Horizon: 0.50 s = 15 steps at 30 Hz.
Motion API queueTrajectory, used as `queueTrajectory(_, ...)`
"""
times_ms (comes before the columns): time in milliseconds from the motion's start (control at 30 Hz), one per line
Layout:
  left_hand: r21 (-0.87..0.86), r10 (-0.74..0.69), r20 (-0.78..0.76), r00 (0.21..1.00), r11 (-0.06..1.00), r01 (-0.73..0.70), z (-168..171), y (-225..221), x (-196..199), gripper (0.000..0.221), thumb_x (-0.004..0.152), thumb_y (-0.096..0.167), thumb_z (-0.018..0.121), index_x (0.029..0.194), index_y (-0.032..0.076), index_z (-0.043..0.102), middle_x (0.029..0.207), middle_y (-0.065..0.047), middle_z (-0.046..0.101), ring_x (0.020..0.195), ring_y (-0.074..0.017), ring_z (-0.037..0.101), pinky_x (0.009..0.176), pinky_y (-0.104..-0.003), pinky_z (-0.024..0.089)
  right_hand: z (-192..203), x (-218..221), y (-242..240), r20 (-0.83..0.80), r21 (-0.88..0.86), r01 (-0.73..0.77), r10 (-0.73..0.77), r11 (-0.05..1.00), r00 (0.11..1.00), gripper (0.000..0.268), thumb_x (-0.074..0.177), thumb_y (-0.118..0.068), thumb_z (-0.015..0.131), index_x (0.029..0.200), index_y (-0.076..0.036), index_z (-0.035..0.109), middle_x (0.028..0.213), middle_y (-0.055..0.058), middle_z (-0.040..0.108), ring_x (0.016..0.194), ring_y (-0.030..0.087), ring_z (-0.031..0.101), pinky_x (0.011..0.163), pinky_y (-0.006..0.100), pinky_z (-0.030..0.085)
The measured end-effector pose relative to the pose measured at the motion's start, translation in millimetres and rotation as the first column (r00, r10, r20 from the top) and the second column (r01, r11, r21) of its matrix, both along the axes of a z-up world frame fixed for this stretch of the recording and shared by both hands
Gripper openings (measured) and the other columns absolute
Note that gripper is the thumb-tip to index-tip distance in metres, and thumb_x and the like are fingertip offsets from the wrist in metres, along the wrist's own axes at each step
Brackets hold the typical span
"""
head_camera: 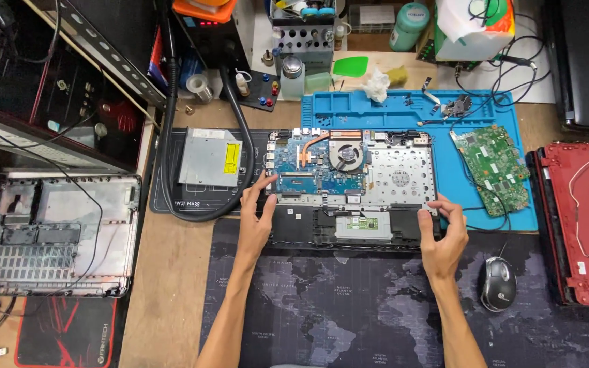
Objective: Disassembling a laptop by prying open the case, removing the battery, and unscrewing internal components.
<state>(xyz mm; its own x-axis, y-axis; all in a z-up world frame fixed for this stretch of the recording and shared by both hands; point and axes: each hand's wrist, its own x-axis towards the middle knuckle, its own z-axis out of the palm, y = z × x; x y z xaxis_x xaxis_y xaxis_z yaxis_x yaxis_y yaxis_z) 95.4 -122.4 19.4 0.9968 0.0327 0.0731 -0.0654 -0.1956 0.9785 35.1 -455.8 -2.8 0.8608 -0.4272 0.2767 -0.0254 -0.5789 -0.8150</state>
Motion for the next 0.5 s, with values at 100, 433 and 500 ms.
queueTrajectory(100, 0.001, -0.001, -0.017, 1.000, 1.000, 0.001, 0.4, 3.7, 2.2, 0.035, 0.107, 0.020, 0.054, 0.142, 0.019, 0.060, 0.147, -0.017, 0.054, 0.141, -0.0357, 0.042, 0.121, -0.056, 0.014, 3.1, 1.5, 2.7, 0.026, 0.031, -0.014, 0.013, 0.999, 1.000, 0.018, 0.107, -0.028, 0.066, 0.114, -0.012, 0.061, 0.134, 0.019, 0.067, 0.121, 0.040, 0.062, 0.107, 0.052, 0.045)
queueTrajectory(433, 0.388, -0.016, 0.135, 0.991, 0.921, -0.038, -3.0, -15.9, 29.8, 0.045, 0.105, 0.019, 0.058, 0.150, 0.019, 0.051, 0.155, -0.021, 0.041, 0.123, -0.0403, 0.049, 0.109, -0.058, 0.029, -10.2, 5.3, -3.2, 0.144, -0.015, 0.033, -0.031, 0.999, 0.989, 0.006, 0.105, -0.007, 0.068, 0.110, -0.004, 0.066, 0.124, 0.021, 0.066, 0.111, 0.038, 0.067, 0.098, 0.043, 0.053)
queueTrajectory(500, 0.363, -0.013, 0.132, 0.991, 0.931, -0.036, 0.7, -20.3, 32.2, 0.042, 0.106, 0.018, 0.057, 0.148, 0.018, 0.053, 0.156, -0.023, 0.040, 0.125, -0.0427, 0.048, 0.112, -0.061, 0.026, -9.7, 3.5, -2.9, 0.138, 0.001, 0.043, -0.043, 0.999, 0.990, 0.005, 0.106, -0.008, 0.066, 0.111, -0.006, 0.066, 0.124, 0.019, 0.065, 0.113, 0.037, 0.066, 0.099, 0.043, 0.053)
